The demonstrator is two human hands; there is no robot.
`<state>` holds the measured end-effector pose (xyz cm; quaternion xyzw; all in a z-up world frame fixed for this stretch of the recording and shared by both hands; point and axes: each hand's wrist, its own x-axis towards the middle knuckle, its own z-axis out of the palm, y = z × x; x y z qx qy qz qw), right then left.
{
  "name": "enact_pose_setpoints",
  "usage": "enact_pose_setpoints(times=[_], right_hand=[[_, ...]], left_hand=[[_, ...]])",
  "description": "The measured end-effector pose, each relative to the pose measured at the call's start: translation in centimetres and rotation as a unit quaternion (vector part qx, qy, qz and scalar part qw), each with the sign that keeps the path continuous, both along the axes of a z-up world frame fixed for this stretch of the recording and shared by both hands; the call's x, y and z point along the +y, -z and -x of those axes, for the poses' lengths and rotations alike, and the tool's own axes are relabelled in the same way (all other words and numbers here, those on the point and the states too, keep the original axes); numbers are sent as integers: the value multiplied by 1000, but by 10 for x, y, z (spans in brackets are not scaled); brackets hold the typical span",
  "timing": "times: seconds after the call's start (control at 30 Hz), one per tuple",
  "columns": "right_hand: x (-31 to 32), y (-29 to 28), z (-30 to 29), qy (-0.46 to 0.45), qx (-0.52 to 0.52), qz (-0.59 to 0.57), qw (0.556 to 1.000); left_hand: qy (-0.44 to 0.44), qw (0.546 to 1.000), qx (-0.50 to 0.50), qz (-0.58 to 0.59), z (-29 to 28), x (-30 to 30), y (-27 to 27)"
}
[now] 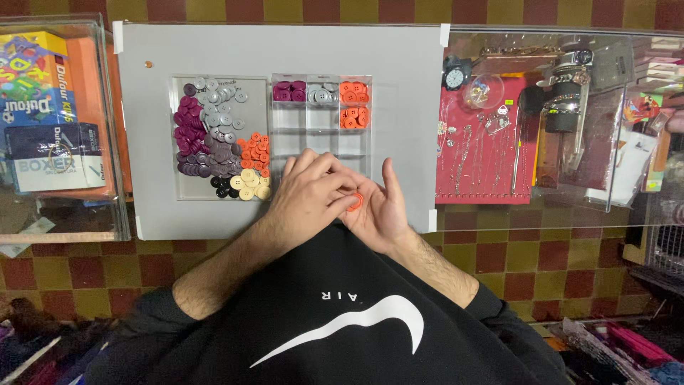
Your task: The person sorts buttons of various colors and sizes into a divided plastic tray. They pick orange, purple, and gray buttons from their hand and place them into the corresponding compartments of the container on a glass display counter.
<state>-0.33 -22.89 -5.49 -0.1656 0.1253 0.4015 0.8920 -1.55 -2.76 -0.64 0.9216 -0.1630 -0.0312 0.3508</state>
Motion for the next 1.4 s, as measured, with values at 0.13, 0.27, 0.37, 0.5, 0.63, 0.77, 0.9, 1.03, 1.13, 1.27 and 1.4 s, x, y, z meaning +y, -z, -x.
enact_pose_setpoints(times=[0.13, 0.27, 0.37, 0.5, 0.63, 0.77, 0.9, 1.03, 1.13, 1.27, 1.4], right_hand=[[-3, 1, 0, 2, 0, -3, 1000], [-3, -5, -1, 17, 14, -15, 1000], [-5, 13, 3, 25, 5, -9, 1000], [-8, 33, 6, 32, -5, 0, 999], [-8, 39, 8, 37, -4, 0, 999], [-9, 11, 7, 42, 36, -3, 998], [-10, -9, 7, 40, 55, -1, 998], [-13, -12, 3, 46, 58, 4, 997], [-15, -14, 0, 51, 55, 2, 997], [-16, -3, -2, 55, 47, -19, 997], [-13, 3, -2, 61, 50, -43, 996]], left_hand=[[-7, 999, -31, -6, 7, -2, -10], [8, 995, -64, -76, 13, -4, -18], [18, 996, -44, -78, 15, -7, -17], [11, 999, -19, -27, 12, -8, -17], [5, 1000, 0, 11, 1, -3, -13], [-8, 997, -44, 61, -46, 19, -9], [-26, 999, -44, 12, -106, 20, 8], [-32, 999, -41, -15, -129, 11, 50], [-20, 998, -39, -39, -124, 9, 47], [28, 995, -84, -46, -89, 9, 19], [101, 992, -68, -37, -40, -14, -8]])
